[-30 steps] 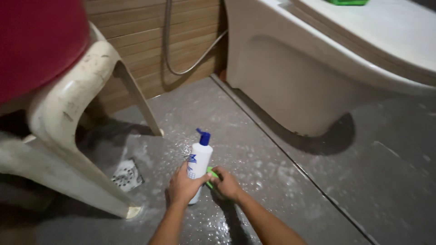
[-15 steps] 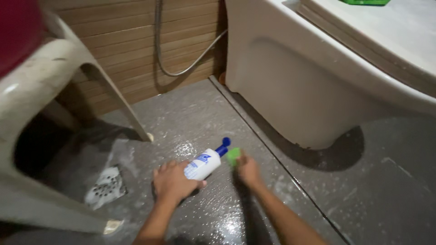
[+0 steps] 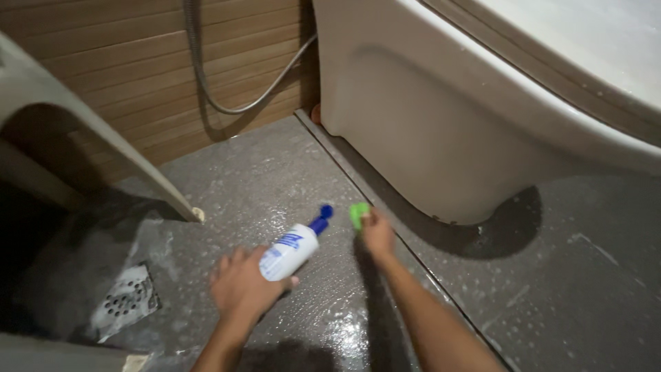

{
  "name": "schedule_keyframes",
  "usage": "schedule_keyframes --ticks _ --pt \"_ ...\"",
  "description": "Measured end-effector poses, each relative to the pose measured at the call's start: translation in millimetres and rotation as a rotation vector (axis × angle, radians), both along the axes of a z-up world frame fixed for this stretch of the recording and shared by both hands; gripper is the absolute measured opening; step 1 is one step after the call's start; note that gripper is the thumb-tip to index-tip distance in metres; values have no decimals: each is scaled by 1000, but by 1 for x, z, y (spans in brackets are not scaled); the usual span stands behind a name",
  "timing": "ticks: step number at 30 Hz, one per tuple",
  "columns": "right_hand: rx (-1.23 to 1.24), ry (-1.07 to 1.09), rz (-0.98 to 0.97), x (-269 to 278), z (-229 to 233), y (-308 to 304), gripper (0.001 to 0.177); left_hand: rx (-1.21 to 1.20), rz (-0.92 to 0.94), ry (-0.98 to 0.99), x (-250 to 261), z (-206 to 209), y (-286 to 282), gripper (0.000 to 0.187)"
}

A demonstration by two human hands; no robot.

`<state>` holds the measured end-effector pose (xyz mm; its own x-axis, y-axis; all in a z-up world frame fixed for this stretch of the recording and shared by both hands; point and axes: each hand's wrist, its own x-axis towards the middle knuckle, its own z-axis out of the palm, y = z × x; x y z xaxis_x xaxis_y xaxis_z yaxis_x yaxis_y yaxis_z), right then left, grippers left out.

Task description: The person scrubs the bathroom floor with a green sponge and cleaning liquid, then rinses the area with a handheld shower hose. They move around the toilet and a small stool to reach different sections of the floor.

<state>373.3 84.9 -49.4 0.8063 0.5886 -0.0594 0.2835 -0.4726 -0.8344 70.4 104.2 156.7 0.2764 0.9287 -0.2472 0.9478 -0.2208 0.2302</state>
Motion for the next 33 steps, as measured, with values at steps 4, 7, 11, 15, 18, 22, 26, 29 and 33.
schedule_keyframes --ticks 4,7,11,15,18,22,26,29,33 --pt "105 227 564 -72 -1 27 36 63 150 -211 -7 -12 9 95" --pt "43 19 911 -85 11 20 41 -22 265 -405 -16 -16 16 88" --pt "-65 -105 570 -23 41 10 53 -89 311 -577 -27 -14 18 75" --pt "-289 -308 602 25 68 2 38 -203 259 -589 -11 -7 10 76" --pt "-341 -427 509 42 73 -10 37 -169 196 -518 18 2 6 78" --pt "10 -289 229 104 45 -57 35 -207 171 -632 63 -3 -11 72" --pt "-148 -462 254 178 4 -156 35 -333 59 -697 103 -5 -35 67" --pt "-136 -327 -85 216 -5 -266 39 -321 -160 -589 127 4 -47 68" --pt "-130 -161 -296 211 -11 -364 46 -321 -428 -372 165 14 -55 72"
